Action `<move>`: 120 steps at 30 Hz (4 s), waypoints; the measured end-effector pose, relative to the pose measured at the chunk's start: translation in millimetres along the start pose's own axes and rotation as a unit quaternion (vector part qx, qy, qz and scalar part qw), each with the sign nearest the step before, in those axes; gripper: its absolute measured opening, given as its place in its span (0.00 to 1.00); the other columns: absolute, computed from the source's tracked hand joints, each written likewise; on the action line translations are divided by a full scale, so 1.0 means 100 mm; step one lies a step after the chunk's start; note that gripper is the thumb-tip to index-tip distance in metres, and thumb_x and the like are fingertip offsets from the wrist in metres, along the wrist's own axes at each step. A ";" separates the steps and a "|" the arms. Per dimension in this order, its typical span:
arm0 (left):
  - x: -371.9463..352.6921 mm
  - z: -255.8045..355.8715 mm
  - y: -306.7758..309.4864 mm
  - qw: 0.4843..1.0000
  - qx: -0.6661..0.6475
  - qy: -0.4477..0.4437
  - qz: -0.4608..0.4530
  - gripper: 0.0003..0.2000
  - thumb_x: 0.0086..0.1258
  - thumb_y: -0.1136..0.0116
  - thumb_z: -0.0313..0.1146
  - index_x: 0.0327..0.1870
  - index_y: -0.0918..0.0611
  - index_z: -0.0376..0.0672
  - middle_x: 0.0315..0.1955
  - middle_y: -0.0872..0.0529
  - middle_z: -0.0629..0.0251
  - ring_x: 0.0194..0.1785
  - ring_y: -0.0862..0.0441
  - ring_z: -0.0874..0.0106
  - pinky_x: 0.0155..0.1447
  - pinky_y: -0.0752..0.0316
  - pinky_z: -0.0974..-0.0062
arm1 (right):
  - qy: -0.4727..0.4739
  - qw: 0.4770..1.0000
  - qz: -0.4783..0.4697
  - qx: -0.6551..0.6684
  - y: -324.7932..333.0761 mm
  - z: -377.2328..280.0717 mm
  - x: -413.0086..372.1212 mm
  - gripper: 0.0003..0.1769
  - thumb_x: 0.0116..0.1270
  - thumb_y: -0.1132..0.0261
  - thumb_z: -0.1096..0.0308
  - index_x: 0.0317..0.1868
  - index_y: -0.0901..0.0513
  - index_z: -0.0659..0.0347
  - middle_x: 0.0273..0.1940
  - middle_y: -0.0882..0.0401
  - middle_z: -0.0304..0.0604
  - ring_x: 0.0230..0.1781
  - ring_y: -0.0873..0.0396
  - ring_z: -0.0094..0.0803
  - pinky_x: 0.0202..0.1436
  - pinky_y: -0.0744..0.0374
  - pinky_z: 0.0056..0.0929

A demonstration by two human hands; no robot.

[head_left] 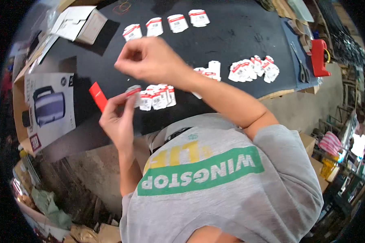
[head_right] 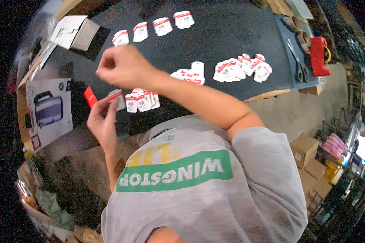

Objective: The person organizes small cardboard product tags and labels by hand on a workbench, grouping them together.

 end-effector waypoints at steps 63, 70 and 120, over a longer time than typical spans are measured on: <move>0.54 0.07 -0.77 0.966 -0.242 0.050 -0.080 0.08 0.70 0.45 0.32 0.42 0.23 0.36 0.34 0.16 0.61 0.36 0.17 0.74 0.36 0.21 0.79 | -0.066 0.849 0.288 -0.438 1.57 0.91 0.36 0.36 0.47 0.32 0.81 0.59 0.36 0.67 0.49 0.28 0.64 0.48 0.25 0.60 0.55 0.26 0.44; 0.57 0.06 -1.08 0.890 -0.395 0.105 -0.203 0.20 0.75 0.54 0.36 0.62 0.33 0.32 0.59 0.28 0.49 0.65 0.31 0.60 0.68 0.36 0.67 | -0.087 0.974 0.191 -0.083 1.50 0.53 0.19 0.44 0.47 0.26 0.77 0.64 0.38 0.66 0.37 0.20 0.48 0.36 0.19 0.32 0.39 0.22 0.27; 0.47 0.00 -1.11 0.854 -0.360 0.273 -0.260 0.16 0.72 0.49 0.34 0.55 0.26 0.34 0.51 0.20 0.49 0.52 0.19 0.62 0.47 0.18 0.74 | -0.145 0.877 0.210 -0.407 3.54 0.94 0.48 0.08 0.47 0.26 0.68 0.26 0.14 0.63 0.25 0.17 0.47 0.26 0.18 0.35 0.34 0.22 0.30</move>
Point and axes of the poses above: each hand's wrist, its own x-axis towards the middle knuckle, its own y-axis out of the back of the hand, z = x × y, the point moved 4 cm from there along x, towards the middle knuckle
